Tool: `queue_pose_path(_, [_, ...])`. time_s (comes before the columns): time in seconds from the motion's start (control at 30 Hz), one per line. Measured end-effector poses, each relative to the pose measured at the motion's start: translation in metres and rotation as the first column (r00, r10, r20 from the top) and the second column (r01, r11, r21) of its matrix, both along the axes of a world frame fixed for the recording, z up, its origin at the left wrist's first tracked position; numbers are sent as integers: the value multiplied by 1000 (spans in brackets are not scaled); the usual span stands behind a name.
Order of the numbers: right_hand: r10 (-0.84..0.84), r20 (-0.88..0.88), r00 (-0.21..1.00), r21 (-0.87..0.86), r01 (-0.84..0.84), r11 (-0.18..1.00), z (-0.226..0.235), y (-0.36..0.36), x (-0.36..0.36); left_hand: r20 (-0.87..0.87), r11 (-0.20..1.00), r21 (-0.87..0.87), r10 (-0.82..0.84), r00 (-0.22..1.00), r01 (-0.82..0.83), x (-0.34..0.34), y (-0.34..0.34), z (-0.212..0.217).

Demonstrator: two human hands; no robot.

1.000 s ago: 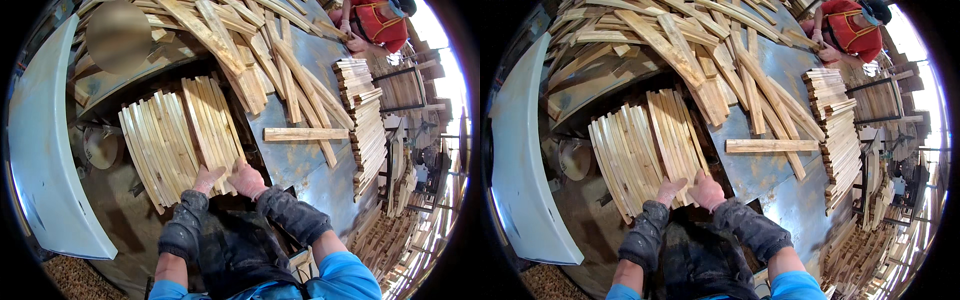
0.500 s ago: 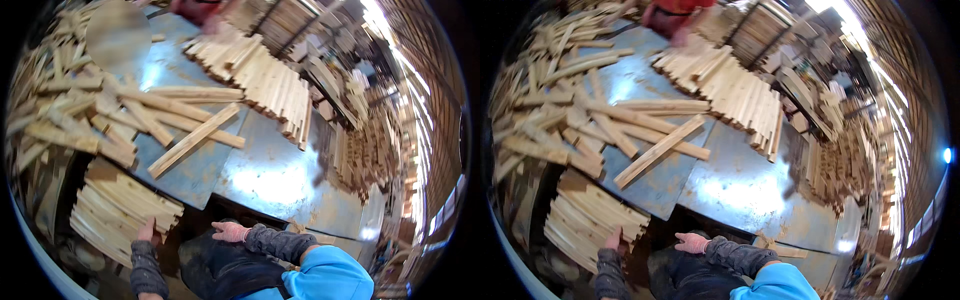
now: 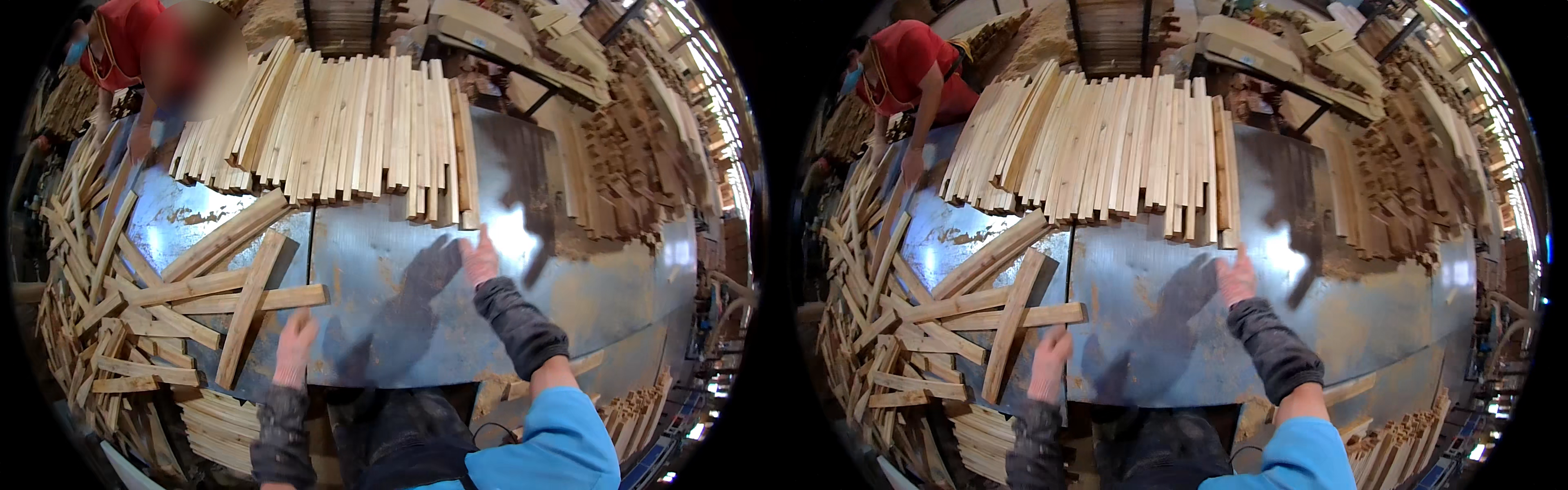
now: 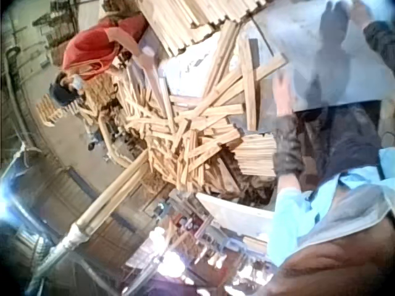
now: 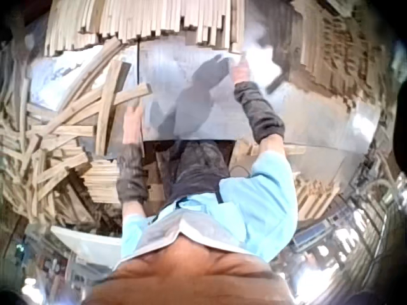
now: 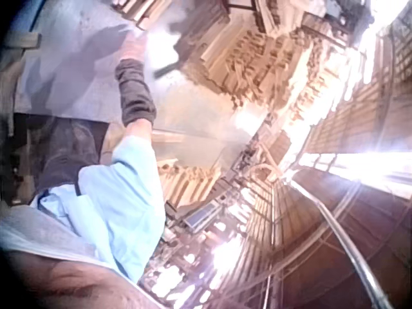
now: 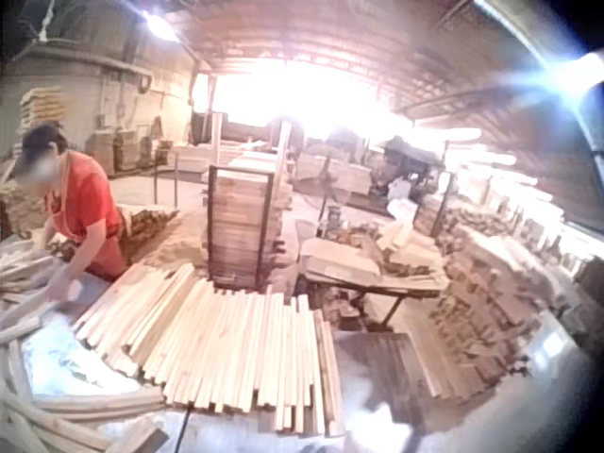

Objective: The person repeatedly picks up stacks of small wooden planks from a metal table and places them onto a moving conveyor belt. The person aligns the planks before feeding them into the machinery and then returns to the table to gather more planks.

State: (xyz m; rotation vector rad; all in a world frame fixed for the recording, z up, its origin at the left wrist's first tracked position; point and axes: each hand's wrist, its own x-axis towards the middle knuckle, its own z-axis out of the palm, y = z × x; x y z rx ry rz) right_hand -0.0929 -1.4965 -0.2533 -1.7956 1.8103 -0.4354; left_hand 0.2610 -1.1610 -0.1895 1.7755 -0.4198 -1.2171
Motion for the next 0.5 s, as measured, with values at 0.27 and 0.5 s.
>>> queue_pose_path(0.27, [-39, 19, 999, 59, 38, 998, -84, -145, -16, 354, 980, 48, 165, 921, -194, 36, -261, -25])
queue_pose_path(0.5, [-438, 377, 816, 217, 382, 899, -48, -154, 35, 464, 917, 15, 347, 815, -399, 64, -280, -84])
